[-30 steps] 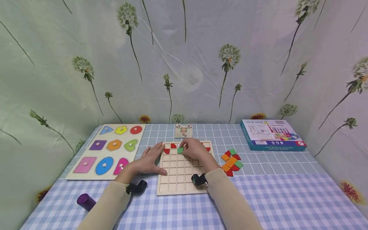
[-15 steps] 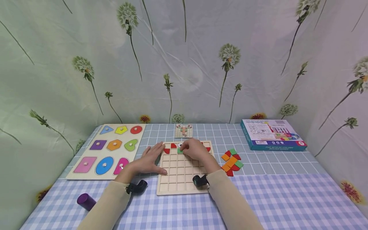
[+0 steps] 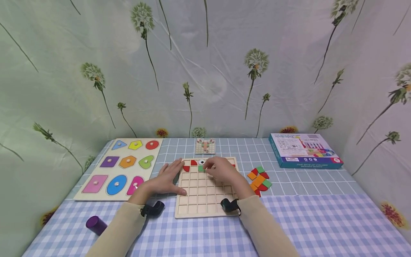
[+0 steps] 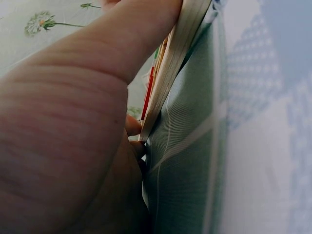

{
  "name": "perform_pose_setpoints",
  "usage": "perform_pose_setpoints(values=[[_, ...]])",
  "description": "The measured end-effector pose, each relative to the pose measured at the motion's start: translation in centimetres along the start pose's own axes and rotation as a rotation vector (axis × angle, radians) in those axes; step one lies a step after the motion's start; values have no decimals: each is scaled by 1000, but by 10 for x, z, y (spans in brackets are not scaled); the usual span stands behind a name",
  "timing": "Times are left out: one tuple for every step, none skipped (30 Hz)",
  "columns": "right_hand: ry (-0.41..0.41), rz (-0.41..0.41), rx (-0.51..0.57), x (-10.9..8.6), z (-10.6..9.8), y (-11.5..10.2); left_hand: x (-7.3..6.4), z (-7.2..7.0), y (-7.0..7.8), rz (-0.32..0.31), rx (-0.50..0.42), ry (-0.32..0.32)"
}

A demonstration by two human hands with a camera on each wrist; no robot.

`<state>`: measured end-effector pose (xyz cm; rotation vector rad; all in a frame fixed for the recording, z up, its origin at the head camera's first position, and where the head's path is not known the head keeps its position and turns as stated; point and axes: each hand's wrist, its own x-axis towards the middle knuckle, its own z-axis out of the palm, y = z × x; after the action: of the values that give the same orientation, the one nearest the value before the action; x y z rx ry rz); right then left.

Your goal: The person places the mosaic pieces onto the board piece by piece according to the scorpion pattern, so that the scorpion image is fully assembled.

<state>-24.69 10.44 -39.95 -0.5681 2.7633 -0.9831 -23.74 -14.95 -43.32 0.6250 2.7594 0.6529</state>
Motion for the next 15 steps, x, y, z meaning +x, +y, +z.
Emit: perform_pose_setpoints(values=[[4,-4,-2,-2,-2,1,0,0,0,1,1,-1],[8,-4,1,-4,-3,1,0,0,0,1,1,-2],[11,-10,2,-6,-5,3,0,0,-1,2,2,-2],[13,-12,3,-7,-7,4,0,1,-1,2,3,-2],[14,-17,3,-9,-9,6,0,1,-1,3,3,-2],[16,-19,-1,-10,-10,7,0,1,-1,4,4,-2],[17,-18,-7,-12,-12,9,0,1,-1,5,4,-2],[21,-21,-12,-13,-14,10,1,1,-1,6,3,0],[23,-22,-18,-14,-15,12,1,2,-1,7,3,2],[25,-14,-19,-15,-17,13,1,2,-1,7,3,3],[28,-14,-25,-17,-18,14,1,2,-1,8,4,4],[32,-5,-30,-18,-20,15,1,2,-1,7,5,4],[33,-3,-31,-19,-22,17,1,1,-1,6,3,4],[36,-1,-30,-20,-24,18,0,1,-1,5,3,3],[38,9,-27,-22,-26,19,0,1,-1,4,3,2]])
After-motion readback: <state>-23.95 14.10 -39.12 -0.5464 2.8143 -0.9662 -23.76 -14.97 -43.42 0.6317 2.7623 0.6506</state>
